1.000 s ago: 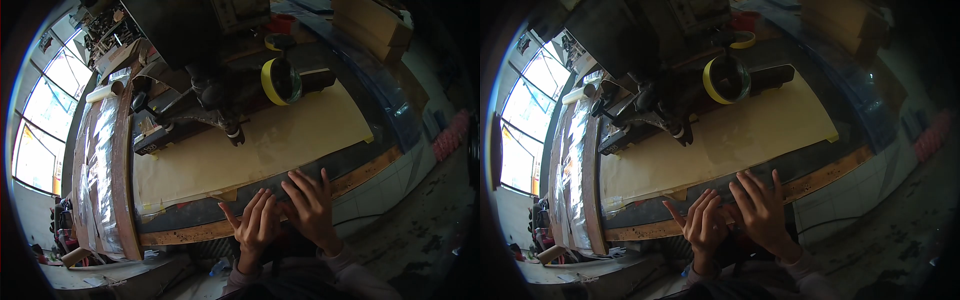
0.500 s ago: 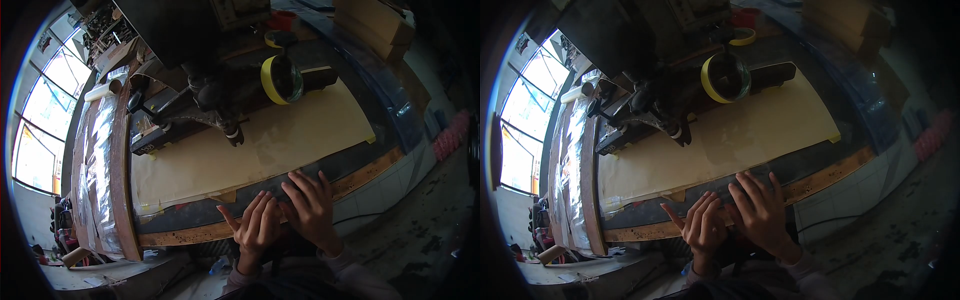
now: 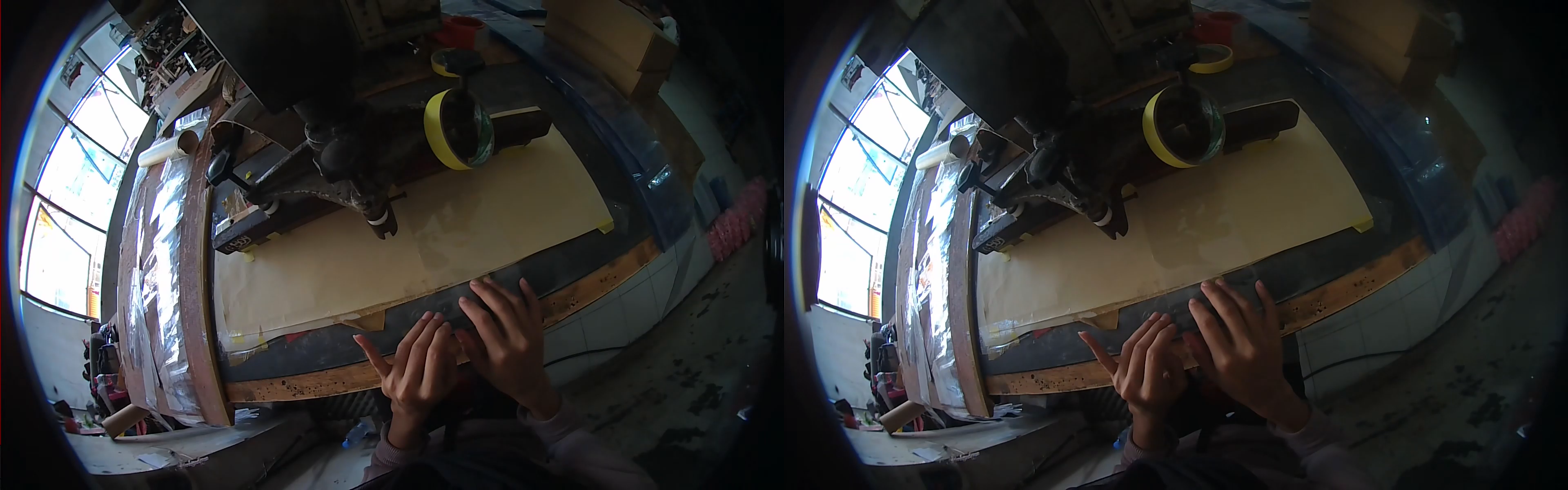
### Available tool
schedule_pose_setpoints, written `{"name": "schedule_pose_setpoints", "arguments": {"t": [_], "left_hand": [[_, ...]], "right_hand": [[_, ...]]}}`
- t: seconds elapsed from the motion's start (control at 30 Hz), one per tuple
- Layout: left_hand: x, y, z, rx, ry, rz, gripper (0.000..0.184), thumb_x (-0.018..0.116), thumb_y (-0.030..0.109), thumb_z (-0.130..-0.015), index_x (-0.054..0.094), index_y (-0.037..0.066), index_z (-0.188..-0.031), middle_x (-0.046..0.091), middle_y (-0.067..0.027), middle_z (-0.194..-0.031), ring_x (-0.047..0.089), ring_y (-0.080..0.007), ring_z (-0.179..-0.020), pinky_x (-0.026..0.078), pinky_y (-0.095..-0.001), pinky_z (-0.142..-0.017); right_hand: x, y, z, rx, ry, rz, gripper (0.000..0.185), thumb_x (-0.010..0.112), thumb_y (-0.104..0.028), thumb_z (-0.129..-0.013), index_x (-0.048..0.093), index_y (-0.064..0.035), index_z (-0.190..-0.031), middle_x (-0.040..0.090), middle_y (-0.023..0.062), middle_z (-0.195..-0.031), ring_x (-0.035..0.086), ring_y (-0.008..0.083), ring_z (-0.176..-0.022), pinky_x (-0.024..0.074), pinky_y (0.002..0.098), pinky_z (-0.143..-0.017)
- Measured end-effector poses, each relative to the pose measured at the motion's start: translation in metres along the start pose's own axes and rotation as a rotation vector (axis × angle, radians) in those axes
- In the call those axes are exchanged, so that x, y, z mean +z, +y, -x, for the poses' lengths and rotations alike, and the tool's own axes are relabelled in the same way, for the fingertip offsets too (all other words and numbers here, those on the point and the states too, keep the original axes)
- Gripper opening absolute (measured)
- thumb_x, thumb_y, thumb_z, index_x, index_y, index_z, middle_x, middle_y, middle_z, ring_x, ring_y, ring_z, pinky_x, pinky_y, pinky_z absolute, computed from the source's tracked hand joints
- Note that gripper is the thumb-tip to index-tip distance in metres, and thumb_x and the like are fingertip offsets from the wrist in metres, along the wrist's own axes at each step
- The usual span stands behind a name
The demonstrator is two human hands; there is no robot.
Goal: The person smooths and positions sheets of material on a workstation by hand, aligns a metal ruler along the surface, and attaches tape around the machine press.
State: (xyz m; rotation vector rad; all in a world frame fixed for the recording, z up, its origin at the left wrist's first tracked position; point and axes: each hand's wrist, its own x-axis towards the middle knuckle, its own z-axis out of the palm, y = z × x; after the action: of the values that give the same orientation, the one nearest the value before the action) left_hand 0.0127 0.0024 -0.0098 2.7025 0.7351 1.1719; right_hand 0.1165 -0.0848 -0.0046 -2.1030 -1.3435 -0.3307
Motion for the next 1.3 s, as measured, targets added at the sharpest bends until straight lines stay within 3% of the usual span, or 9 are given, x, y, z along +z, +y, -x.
{"name": "schedule_pose_setpoints", "arguments": {"t": [0.7,0.8,1.0,1.1,1.2,1.3], "left_hand": [[0.001,0.000,-0.001,0.005,0.024,0.029,0.015,0.056,0.005,-0.082,0.068,0.009,-0.089,0.071,0.0001,-0.092,0.068,-0.0171,-0.093,0.010,-0.0627,-0.113],[0.000,-0.003,0.003,0.020,-0.001,0.000,0.013,0.059,0.012,-0.084,0.067,0.011,-0.094,0.069,0.0035,-0.098,0.066,-0.0112,-0.096,0.009,-0.0618,-0.113],[-0.002,-0.007,0.004,0.038,0.037,0.070,0.018,0.059,0.009,-0.081,0.066,0.009,-0.097,0.069,0.0001,-0.100,0.066,-0.0134,-0.098,0.011,-0.0612,-0.113],[-0.001,-0.008,0.004,0.039,0.070,0.088,0.020,0.059,0.007,-0.080,0.065,0.008,-0.099,0.068,-0.0010,-0.100,0.066,-0.0146,-0.099,0.013,-0.0600,-0.113],[-0.001,-0.009,0.003,0.031,0.106,0.170,0.020,0.057,0.004,-0.081,0.065,0.006,-0.099,0.068,-0.0021,-0.100,0.066,-0.0161,-0.099,0.014,-0.0585,-0.113],[-0.002,-0.009,0.003,0.009,0.100,0.219,0.022,0.054,0.000,-0.081,0.064,0.006,-0.100,0.068,-0.0030,-0.101,0.065,-0.0176,-0.100,0.015,-0.0579,-0.113]], "right_hand": [[0.000,0.001,0.001,-0.013,-0.005,0.014,0.032,0.060,-0.028,-0.088,0.061,-0.0061,-0.111,0.057,0.0122,-0.123,0.055,0.0260,-0.115,0.0321,0.0540,-0.103],[-0.001,0.001,0.003,-0.031,-0.034,0.050,0.040,0.061,-0.036,-0.087,0.059,-0.0062,-0.113,0.055,0.0121,-0.125,0.054,0.0258,-0.117,0.0315,0.0545,-0.103],[-0.035,0.001,0.002,-0.094,-0.302,-0.028,0.068,0.065,-0.044,-0.080,0.046,-0.0068,-0.134,0.046,0.0147,-0.137,0.040,0.0278,-0.133,0.0265,0.0572,-0.108],[-0.044,0.010,0.005,-0.165,-0.423,0.026,0.068,0.067,-0.036,-0.081,0.041,-0.0098,-0.139,0.041,0.0127,-0.143,0.034,0.0254,-0.137,0.0258,0.0539,-0.110],[-0.046,0.018,0.007,-0.238,-0.401,0.114,0.060,0.066,-0.027,-0.083,0.046,-0.0125,-0.137,0.044,0.0103,-0.142,0.039,0.0214,-0.134,0.0318,0.0490,-0.109],[-0.052,0.021,0.005,-0.247,-0.295,0.027,0.047,0.066,-0.021,-0.084,0.055,-0.0126,-0.129,0.057,0.0080,-0.130,0.050,0.0196,-0.125,0.0380,0.0463,-0.105]]}}
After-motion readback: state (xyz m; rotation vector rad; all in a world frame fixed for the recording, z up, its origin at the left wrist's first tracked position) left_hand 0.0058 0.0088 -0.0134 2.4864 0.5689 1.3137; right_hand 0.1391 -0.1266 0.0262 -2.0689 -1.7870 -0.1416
